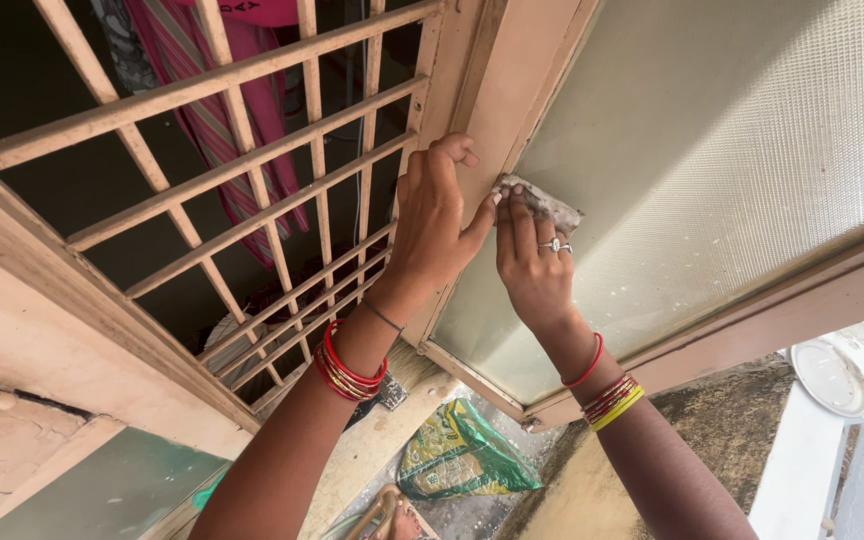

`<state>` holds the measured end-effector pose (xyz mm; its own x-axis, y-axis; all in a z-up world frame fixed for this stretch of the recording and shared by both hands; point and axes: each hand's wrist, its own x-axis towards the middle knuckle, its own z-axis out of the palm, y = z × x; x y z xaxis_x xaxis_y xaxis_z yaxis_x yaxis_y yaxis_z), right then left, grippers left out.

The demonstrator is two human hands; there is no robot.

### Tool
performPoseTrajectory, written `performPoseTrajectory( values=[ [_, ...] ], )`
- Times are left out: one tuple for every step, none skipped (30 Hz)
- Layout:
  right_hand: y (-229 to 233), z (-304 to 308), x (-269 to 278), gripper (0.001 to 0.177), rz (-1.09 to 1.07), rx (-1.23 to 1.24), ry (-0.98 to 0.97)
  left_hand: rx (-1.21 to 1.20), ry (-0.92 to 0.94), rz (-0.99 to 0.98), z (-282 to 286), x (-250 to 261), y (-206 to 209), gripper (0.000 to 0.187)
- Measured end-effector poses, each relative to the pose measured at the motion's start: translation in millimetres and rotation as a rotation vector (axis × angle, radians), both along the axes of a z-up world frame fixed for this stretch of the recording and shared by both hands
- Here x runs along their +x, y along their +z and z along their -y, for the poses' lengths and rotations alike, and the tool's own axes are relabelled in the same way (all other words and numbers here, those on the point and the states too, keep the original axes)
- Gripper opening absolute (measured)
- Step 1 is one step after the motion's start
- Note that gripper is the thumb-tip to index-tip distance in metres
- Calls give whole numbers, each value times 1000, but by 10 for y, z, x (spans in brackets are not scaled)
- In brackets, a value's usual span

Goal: The person sands the surface of a window frame by hand using a piece of sandpaper, dipping it into a bucket of water and applying a liquid from a bottle.

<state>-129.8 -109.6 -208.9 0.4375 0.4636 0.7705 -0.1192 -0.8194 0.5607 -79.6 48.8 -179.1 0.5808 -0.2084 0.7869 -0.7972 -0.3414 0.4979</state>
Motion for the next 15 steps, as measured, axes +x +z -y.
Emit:
performPoseTrajectory(
  values=[
    [-20,0,2,29,1,-1,5,6,4,-3,-2,0,-18,63],
    [-35,4,5,29,-1,0,6,7,5,-5,-3,2,-37,63],
    [-49,6,5,28,0,0,1,8,9,-19,-4,2,-61,63],
    [-63,5,5,26,2,-1,-5,8,13,-32,-5,0,-87,62],
    [-72,10,5,26,-1,0,-4,10,13,-34,-1,0,-109,62],
    [-82,20,2,29,1,-6,-12,5,18,-22,5,-2,-131,63],
    [-97,28,1,31,3,-13,-19,1,22,-9,10,-6,-151,64],
    [-117,34,4,31,1,-12,-18,2,23,-11,13,-13,-169,64],
    [-141,41,11,29,2,-24,-17,6,16,-27,15,-21,-185,63],
    [-169,50,14,27,2,-35,-15,10,10,-43,18,-31,-199,63],
    [-204,56,5,27,1,-33,-14,13,12,-45,20,-42,-212,63],
    [-245,61,-12,27,-16,-36,-23,16,10,-52,21,-54,-224,63],
    [-286,65,-24,27,-31,-39,-31,19,9,-59,19,-62,-231,63],
    [-330,68,-32,27,-32,-37,-29,21,11,-59,16,-70,-239,63],
    [-376,73,-38,27,-44,-38,-19,26,15,-60,17,-80,-248,62]
  ],
)
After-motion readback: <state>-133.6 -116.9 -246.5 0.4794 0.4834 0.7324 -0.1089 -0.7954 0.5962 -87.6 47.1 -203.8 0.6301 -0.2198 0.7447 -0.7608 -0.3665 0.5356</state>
